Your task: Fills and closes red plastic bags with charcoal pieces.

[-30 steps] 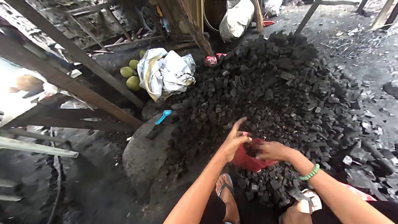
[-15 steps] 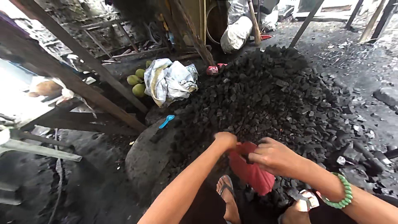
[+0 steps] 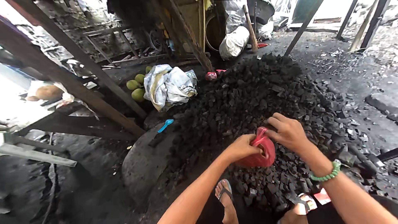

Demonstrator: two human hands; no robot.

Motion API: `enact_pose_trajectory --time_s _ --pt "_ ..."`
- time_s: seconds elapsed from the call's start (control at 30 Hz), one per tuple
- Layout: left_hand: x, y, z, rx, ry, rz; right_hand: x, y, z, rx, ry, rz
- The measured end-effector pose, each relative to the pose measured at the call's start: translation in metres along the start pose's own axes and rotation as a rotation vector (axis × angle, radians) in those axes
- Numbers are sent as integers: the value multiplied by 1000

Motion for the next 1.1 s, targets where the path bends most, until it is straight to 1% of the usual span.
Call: enact_pose_trajectory --time_s 0.03,0.1,0.13,0.17,0.2,0.23,0.27,0.3,0.33,0.37,0.4,0.43,0.47,0.53,0.57,0.6,0.63,0.7,0.73,0.8,0.87,0.93,1.03,1.1 --pt "0 -2 4 -20 -114 61 -8 8 8 -197 -179 -5" --pt "5 -1 17 -94 -391 183 -36 27 19 -606 -696 -79" --pt "5 2 23 -148 -517 226 -51 38 19 -777 -948 -130" --pt "5 7 27 -213 -621 257 -63 47 17 -907 -1109 -172" --pt "3 12 30 -288 -700 284 -72 53 14 -995 -1188 -200" --pt "-1 18 29 -406 -779 327 -77 55 12 -1046 -1215 -204" --pt "-6 21 22 -572 -874 392 -80 56 11 -1072 -1216 -194" --pt "-10 24 15 -738 -960 460 -83 55 9 -1082 -1233 -180" --pt "-12 26 10 -843 -1018 494 -84 55 8 -1058 -1274 -165" --pt "-13 28 6 -880 -1048 498 -85 54 8 -992 -1334 -148" --pt "-12 29 5 -829 -1042 467 -87 53 9 -903 -1376 -163" --pt "-10 30 5 -687 -979 400 -87 53 10 -823 -1372 -200" --pt "-8 30 7 -467 -836 288 -88 54 10 -752 -1324 -240" --pt "-4 29 4 29 -378 50 -89 59 6 -677 -1184 -301" --pt "-6 28 -4 190 -97 12 -89 61 2 -687 -1126 -293" --pt "-12 27 -12 277 166 39 -91 65 -3 -722 -1075 -229" --pt "-18 25 -18 316 399 101 -91 67 -7 -765 -1017 -124" --pt "-28 18 -21 300 740 225 -90 72 -17 -787 -859 134" --pt "-31 15 -20 269 864 267 -89 73 -21 -772 -800 232" --pt "-33 13 -21 209 1009 315 -87 76 -23 -732 -779 337" --pt "-26 16 -24 210 1019 386 -85 80 -19 -643 -808 356" --pt "-16 22 -23 225 913 413 -83 84 -17 -538 -812 316" --pt "-12 32 -25 256 656 338 -80 81 -23 -466 -645 282" --pt "-17 37 -27 283 585 313 -82 75 -25 -447 -546 281"
Point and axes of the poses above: each hand's wrist, its own y-axis away from the middle knuckle, its own x-axis out of the back of the hand, z = x × y, the point moved 5 cm from there along -y, towards the middle knuckle, and after that the axes turned 5 degrees about -x, right-handed, at the moved point
